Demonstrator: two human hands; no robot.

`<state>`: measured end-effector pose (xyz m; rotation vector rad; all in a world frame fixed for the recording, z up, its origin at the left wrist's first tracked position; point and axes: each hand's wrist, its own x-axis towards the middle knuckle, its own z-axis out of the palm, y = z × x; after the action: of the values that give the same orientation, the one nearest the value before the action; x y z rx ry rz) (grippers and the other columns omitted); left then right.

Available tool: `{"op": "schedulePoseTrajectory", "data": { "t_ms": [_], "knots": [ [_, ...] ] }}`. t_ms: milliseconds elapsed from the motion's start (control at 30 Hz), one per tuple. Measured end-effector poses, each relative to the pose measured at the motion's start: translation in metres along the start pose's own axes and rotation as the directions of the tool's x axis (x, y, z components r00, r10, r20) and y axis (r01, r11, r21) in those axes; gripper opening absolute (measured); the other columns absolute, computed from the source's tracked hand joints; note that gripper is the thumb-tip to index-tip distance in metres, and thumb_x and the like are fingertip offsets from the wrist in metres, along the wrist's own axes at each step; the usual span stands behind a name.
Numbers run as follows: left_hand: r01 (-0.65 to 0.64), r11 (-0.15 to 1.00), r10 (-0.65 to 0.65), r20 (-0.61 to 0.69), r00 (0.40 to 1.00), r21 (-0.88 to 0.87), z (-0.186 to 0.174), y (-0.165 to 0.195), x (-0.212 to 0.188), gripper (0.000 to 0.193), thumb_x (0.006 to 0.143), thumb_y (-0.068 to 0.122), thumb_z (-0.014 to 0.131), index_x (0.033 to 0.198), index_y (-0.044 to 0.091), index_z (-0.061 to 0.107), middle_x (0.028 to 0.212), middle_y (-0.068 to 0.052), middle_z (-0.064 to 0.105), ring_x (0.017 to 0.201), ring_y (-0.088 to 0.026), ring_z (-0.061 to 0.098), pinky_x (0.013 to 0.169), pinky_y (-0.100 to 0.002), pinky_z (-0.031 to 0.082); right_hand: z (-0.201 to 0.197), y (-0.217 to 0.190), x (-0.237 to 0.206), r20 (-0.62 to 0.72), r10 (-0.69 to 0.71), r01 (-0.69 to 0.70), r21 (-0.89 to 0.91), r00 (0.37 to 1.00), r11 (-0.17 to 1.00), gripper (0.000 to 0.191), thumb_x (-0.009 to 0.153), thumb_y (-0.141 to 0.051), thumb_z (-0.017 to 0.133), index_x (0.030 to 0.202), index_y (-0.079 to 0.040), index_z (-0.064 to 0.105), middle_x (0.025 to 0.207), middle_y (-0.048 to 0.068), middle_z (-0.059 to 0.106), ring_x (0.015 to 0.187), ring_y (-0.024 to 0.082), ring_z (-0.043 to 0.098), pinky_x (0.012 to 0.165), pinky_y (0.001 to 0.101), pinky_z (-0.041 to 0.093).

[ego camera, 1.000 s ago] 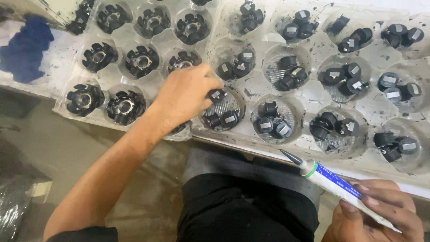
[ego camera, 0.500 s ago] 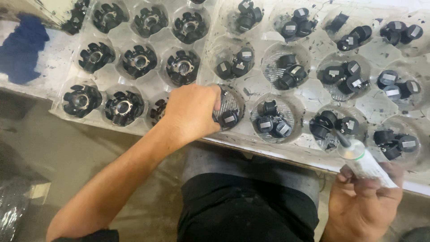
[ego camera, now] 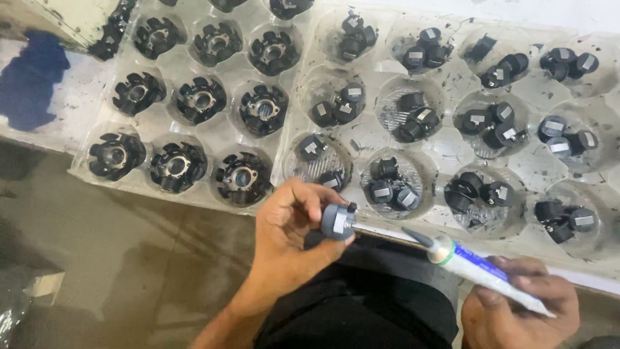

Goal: The person picks small black cylindrical components one at a time from a plastic tray, applies a dab of adhesive from a tube to each component, and places the treated component back into the tray. They occasionally wipe the adhesive tube nozzle with a blue cloth.

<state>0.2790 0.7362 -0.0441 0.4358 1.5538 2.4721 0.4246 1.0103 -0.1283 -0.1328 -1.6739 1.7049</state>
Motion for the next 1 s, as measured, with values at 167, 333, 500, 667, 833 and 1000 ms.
{"op": "schedulePoseTrajectory", "data": {
  "t_ms": [167,333,500,667,833,1000],
  "knots": [
    [-0.007,0.999,0.009,-0.041,0.999,0.033,0.02,-0.013,-0.014,0.055,0.079,-0.016,0.084,0.119,0.002,0.051,0.111,-0.013,0.075,0.101,-0.017,0.074,0.087,-0.03,0.065,-0.001,-0.018,0.007,0.174,-0.042,0.086,-0.252,0.984,0.964,0.042,0.075,0.002,0.083,0.103,-0.011,0.055,0.104,0.013,0.067,0.108,0.024,0.072,0.091,0.0311,0.065],
    [-0.087,0.986,0.09,-0.015,0.996,0.14,0.022,-0.014,-0.009,0.04,0.085,-0.02,0.079,0.119,-0.004,0.065,0.127,-0.015,0.072,0.113,-0.021,0.072,0.093,-0.033,0.065,0.0,-0.028,0.014,0.254,-0.064,0.183,-0.478,0.965,0.859,0.046,0.068,0.002,0.086,0.096,-0.014,0.053,0.103,0.012,0.067,0.108,0.024,0.071,0.092,0.0302,0.062],
    [-0.086,0.981,0.094,-0.039,0.995,0.172,0.022,-0.011,-0.013,0.045,0.085,-0.022,0.074,0.126,-0.003,0.068,0.131,-0.013,0.061,0.111,-0.019,0.071,0.092,-0.033,0.067,0.003,-0.035,0.015,0.284,-0.057,0.195,-0.486,0.957,0.852,0.045,0.069,-0.002,0.086,0.095,-0.016,0.053,0.103,0.009,0.067,0.106,0.02,0.071,0.091,0.0281,0.063],
    [-0.067,0.989,0.077,-0.067,0.995,0.134,0.024,-0.013,-0.013,0.045,0.088,-0.022,0.072,0.128,-0.002,0.067,0.129,-0.013,0.063,0.108,-0.019,0.072,0.092,-0.033,0.069,0.008,-0.033,0.006,0.227,-0.066,0.181,-0.534,0.972,0.826,0.045,0.071,-0.001,0.088,0.095,-0.017,0.053,0.103,0.007,0.067,0.106,0.017,0.071,0.09,0.0238,0.061],
    [-0.066,0.982,0.074,-0.04,0.996,0.174,0.023,-0.01,-0.014,0.045,0.087,-0.022,0.072,0.128,-0.002,0.067,0.13,-0.012,0.062,0.107,-0.018,0.071,0.092,-0.033,0.068,-0.014,-0.031,0.014,0.466,-0.093,0.362,-0.53,0.88,0.767,0.045,0.063,-0.01,0.089,0.099,-0.017,0.063,0.11,0.007,0.069,0.111,0.018,0.068,0.095,0.0275,0.059],
    [-0.015,0.989,0.017,-0.017,1.0,0.145,0.023,-0.008,-0.013,0.048,0.087,-0.024,0.07,0.129,-0.002,0.067,0.128,-0.011,0.061,0.106,-0.016,0.071,0.093,-0.033,0.069,-0.038,-0.035,0.025,0.575,-0.022,0.416,-0.564,0.818,0.713,0.04,0.068,-0.012,0.086,0.101,-0.018,0.066,0.117,0.009,0.07,0.114,0.019,0.068,0.095,0.0312,0.057]
  ]
}}
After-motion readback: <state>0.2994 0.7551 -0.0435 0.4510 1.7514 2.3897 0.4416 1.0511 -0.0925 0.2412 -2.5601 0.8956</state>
